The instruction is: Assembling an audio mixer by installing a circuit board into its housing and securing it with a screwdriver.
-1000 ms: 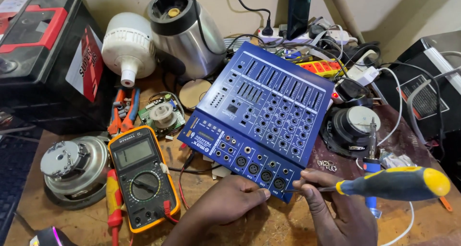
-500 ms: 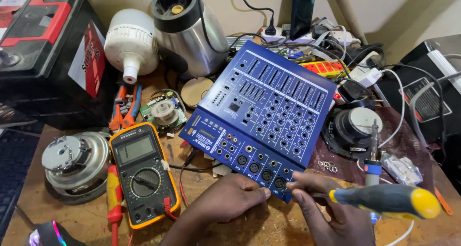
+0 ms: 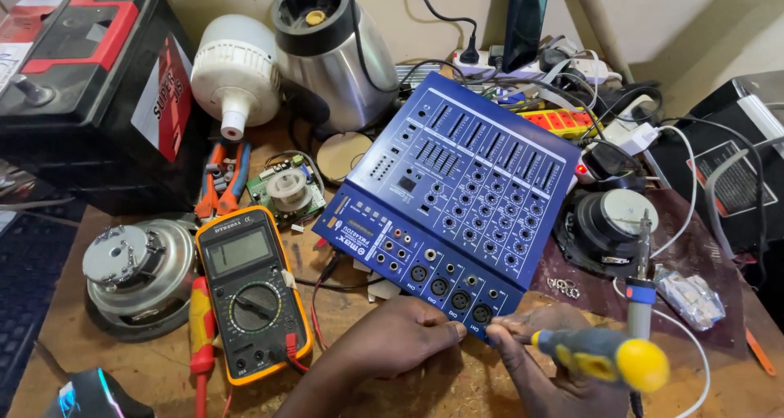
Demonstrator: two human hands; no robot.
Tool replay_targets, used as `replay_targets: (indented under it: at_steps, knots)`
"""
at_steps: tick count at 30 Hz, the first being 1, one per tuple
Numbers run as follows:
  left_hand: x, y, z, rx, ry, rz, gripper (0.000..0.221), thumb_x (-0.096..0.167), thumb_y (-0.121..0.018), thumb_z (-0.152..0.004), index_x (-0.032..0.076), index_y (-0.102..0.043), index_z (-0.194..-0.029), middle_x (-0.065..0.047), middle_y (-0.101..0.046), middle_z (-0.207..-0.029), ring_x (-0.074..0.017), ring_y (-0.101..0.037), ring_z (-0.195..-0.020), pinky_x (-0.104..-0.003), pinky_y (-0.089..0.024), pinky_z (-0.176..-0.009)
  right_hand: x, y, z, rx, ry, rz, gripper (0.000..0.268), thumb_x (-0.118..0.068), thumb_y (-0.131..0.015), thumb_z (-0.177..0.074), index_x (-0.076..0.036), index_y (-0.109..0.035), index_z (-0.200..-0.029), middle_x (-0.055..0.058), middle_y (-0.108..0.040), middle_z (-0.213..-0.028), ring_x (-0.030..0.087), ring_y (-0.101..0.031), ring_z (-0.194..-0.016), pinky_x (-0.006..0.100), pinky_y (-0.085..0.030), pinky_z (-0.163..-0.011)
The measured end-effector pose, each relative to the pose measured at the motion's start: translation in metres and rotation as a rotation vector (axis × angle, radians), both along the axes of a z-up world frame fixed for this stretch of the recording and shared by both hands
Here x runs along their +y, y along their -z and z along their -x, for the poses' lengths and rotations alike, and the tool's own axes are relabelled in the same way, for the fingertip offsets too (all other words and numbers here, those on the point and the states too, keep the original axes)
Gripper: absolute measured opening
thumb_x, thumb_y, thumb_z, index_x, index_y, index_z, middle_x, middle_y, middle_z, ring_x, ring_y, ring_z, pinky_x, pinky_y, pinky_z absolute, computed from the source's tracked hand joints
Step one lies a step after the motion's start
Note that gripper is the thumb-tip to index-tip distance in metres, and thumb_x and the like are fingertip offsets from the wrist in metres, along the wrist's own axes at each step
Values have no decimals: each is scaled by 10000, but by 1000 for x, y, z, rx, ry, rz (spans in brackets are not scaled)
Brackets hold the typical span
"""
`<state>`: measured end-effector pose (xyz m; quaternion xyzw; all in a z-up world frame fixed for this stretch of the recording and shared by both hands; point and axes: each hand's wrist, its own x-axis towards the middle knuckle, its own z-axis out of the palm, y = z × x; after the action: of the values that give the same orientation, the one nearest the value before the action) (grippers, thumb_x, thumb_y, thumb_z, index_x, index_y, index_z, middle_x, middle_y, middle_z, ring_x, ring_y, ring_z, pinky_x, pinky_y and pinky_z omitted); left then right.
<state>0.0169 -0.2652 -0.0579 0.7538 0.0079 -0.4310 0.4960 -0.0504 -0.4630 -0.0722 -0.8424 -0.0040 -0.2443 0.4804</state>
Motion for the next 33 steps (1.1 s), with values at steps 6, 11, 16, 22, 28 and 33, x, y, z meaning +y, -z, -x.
replay_targets:
  at_steps: [6,11,16,22,28,33]
  knots:
    - [1,4,1,-3,3,32,567,411,-684,-1144,152,-549,-657,-51,-535,-497,-146,-486,-378,-291,-353,-394,-14,-1,8,86,-107,159,171,-132,-720,-943,-131,-810,-1088,-15,-884,-1056,88,-890,-956,219,-713,-882]
    - [2,5,0,-5,5,36,607,420,-693,-1143,173,-481,-630,-29,-486,-475,-141,-465,-377,-294,-338,-385,-32,52,9,27,-272,-547,218,-26,-619,-1023,123,-768,-1079,288,-803,-1140,382,-826,-1147,389,-690,-1026]
    - [3,6,1,-25,7,5,502,410,-694,-1111,172,-539,-697,11,-491,-594,-116,-467,-469,-304,-344,-444,-8,12,4,-112,-69,98,34,-187,-827,-871,-161,-826,-892,-2,-862,-917,108,-825,-796,229,-626,-748]
    - [10,45,1,169,-63,843,227,-133,-500,-1058,-64,-712,-1101,-172,-741,-934,-190,-728,-794,-289,-603,-788,-12,-7,13,31,36,-329,167,-25,-619,-1027,59,-736,-1111,217,-852,-868,308,-893,-847,362,-748,-804]
    - [-6,13,6,198,-465,827,229,-288,-545,-947,-119,-647,-1065,-330,-751,-1118,-418,-804,-1046,-394,-693,-910,-21,-29,14,152,169,-599,389,-186,-505,-1081,145,-680,-1186,377,-785,-993,500,-844,-970,572,-717,-834]
    - [-11,32,5,210,-455,937,350,-305,-476,-905,-83,-621,-1133,-350,-740,-1197,-444,-775,-1122,-447,-683,-953,-27,-12,16,164,141,-709,372,-169,-499,-1120,156,-642,-1229,382,-776,-984,568,-827,-913,539,-661,-824]
